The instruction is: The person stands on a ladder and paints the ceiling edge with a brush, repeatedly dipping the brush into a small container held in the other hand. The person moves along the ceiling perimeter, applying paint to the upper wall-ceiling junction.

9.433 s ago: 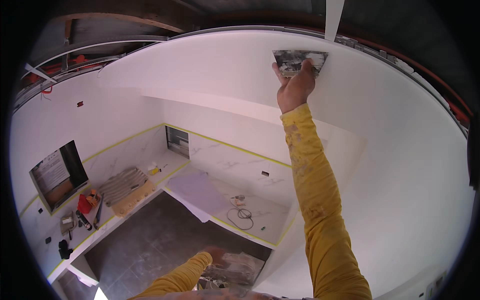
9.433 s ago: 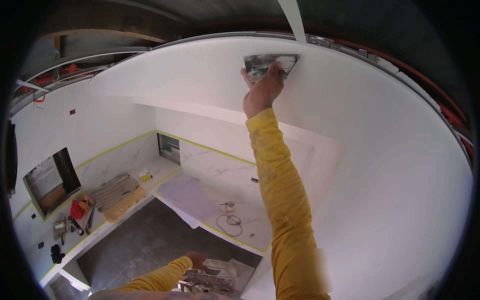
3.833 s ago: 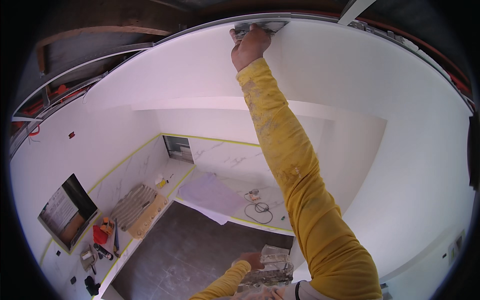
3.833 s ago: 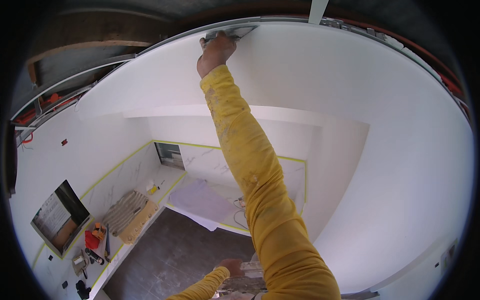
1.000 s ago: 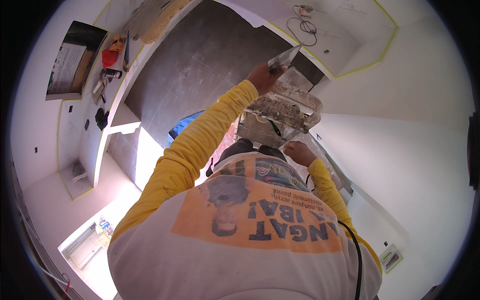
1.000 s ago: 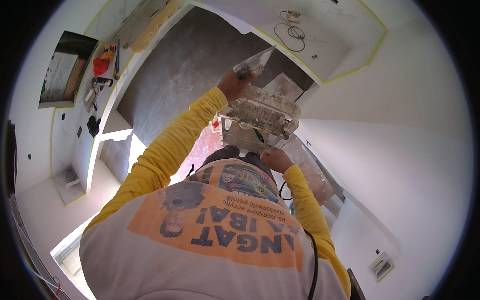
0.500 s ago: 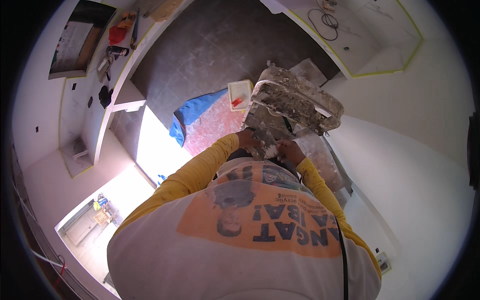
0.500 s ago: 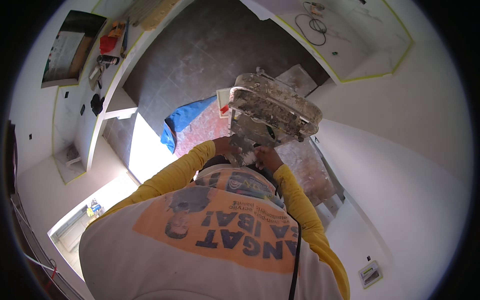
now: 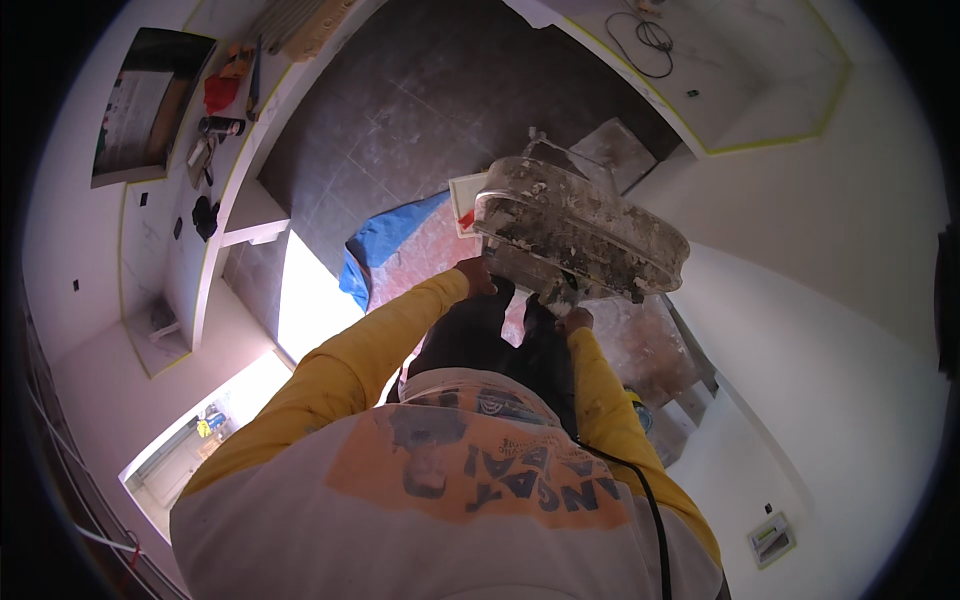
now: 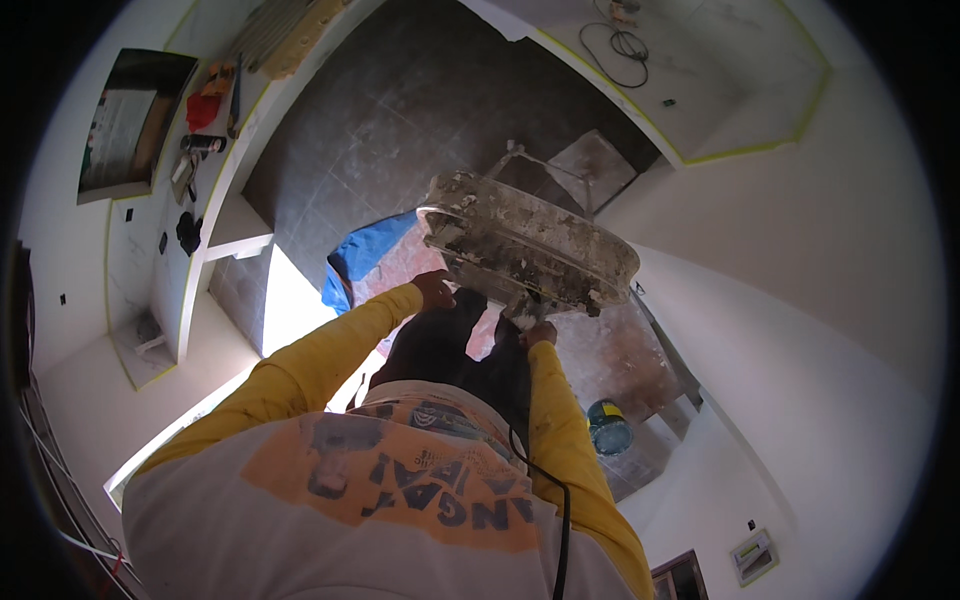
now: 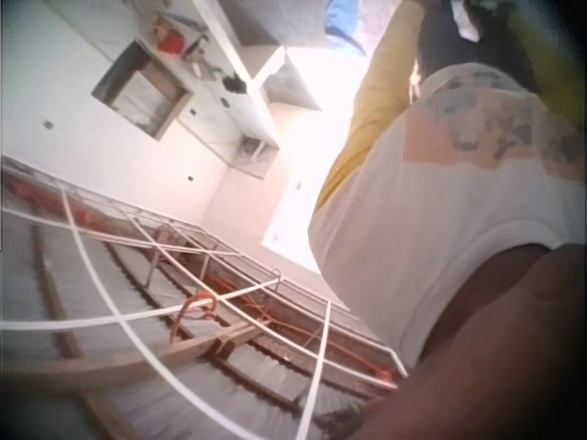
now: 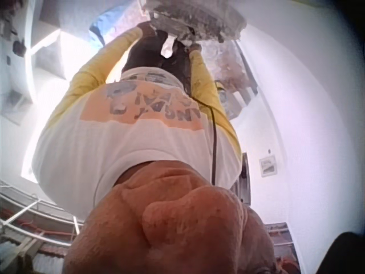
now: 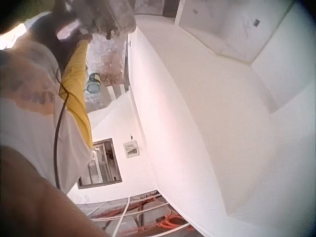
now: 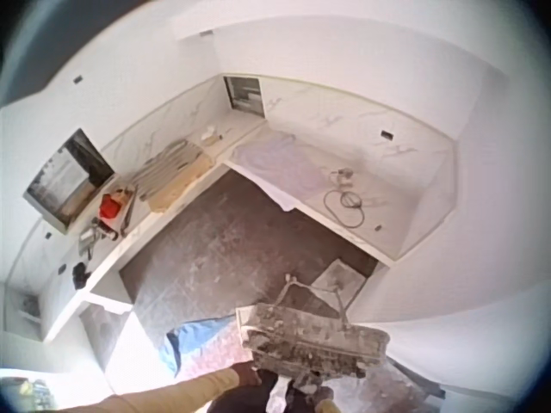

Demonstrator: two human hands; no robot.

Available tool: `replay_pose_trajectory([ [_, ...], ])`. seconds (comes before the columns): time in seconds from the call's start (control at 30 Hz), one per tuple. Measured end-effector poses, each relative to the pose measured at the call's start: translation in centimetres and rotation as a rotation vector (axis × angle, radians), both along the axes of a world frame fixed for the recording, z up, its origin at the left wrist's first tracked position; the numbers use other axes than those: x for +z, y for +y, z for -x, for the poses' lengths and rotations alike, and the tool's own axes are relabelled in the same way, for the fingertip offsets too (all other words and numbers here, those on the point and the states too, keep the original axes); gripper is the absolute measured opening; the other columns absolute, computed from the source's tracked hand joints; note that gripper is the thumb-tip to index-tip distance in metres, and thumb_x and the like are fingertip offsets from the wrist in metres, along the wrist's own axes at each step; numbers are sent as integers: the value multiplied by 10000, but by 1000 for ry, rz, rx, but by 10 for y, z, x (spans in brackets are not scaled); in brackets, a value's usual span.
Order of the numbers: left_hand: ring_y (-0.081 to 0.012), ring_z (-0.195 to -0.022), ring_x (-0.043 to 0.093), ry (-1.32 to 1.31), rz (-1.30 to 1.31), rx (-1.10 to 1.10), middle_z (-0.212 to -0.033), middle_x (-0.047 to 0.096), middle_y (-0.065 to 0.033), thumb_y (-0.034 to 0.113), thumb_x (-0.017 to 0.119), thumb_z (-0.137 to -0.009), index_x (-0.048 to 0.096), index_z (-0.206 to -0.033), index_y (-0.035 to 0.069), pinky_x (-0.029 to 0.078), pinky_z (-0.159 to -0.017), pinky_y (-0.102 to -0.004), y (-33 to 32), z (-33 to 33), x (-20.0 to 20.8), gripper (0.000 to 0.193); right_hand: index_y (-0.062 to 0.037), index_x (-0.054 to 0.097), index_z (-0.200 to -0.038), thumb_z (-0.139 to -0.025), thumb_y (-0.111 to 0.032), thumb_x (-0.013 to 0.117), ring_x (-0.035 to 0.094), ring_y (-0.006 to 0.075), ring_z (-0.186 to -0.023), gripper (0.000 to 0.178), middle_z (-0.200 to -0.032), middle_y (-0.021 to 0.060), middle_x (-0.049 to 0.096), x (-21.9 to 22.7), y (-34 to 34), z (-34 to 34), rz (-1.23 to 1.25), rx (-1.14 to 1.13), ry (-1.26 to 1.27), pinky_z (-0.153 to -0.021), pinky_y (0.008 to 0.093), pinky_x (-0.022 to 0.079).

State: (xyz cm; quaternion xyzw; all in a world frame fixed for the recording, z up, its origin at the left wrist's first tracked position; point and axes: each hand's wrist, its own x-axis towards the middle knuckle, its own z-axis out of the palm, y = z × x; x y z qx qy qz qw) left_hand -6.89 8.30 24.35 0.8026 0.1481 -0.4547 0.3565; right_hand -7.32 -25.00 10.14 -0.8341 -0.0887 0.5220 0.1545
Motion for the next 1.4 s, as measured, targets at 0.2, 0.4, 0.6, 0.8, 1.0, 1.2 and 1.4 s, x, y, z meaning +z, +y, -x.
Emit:
replay_pose_trajectory([
  [0.2,-387,-1189,605,-112,-76,-65,-1280,651,-170,357,850,-641,539,-1358,71,478,-1029,-455,-15,-4,-77,832,-188,658,-1178,-965,-322,602,681,204,-797,257,-894,37,679,-49,-10,-4,-122,-1150,317,-616,308,539],
  [0.4,-352,-1183,610,-814,-292,-345,-1266,651,-132,315,854,-661,617,-1275,125,499,-999,-453,-36,-16,-158,684,-120,577,-1318,-994,-415,550,605,218,-1119,440,-1250,73,610,-28,-19,-21,-228,-1322,274,-915,405,487],
  [0.6,-346,-1180,611,-464,-125,-220,-1260,651,-130,303,858,-666,614,-1275,124,502,-996,-446,-36,-10,-190,679,-140,366,-1517,-1018,-338,499,333,322,-1429,554,-1524,122,404,-30,-4,-48,-354,-225,-54,-1194,480,233],
  [0.8,-340,-1176,613,-330,-38,-160,-1254,650,-128,291,861,-671,611,-1275,122,504,-993,-440,-37,-14,-211,675,-126,452,-1437,-976,-325,562,426,313,-1330,513,-1424,111,492,-32,-5,-67,-258,82,-380,-1135,447,306],
  [1.0,-334,-1173,614,-288,16,-133,-1249,649,-126,279,864,-676,608,-1275,120,507,-990,-434,-40,-32,-229,671,-112,538,-1356,-935,-312,625,519,305,-1231,474,-1323,101,579,-35,-15,-64,-174,477,-784,-1075,414,379],
  [1.2,-328,-1169,616,-298,92,-85,-1243,648,-124,267,867,-680,605,-1275,119,510,-987,-428,-40,-28,-225,667,-98,624,-1275,-894,-299,687,612,297,-1133,436,-1223,91,667,8,-3,-56,-236,627,-1131,-1015,381,453],
  [1.4,-323,-1166,617,-514,408,189,-1237,648,-123,256,871,-685,602,-1275,117,513,-984,-421,-12,19,-136,663,-71,609,-1280,-949,-310,639,642,341,-1124,409,-1194,206,658,208,-13,-45,-183,-98,-88,-973,409,511],
])
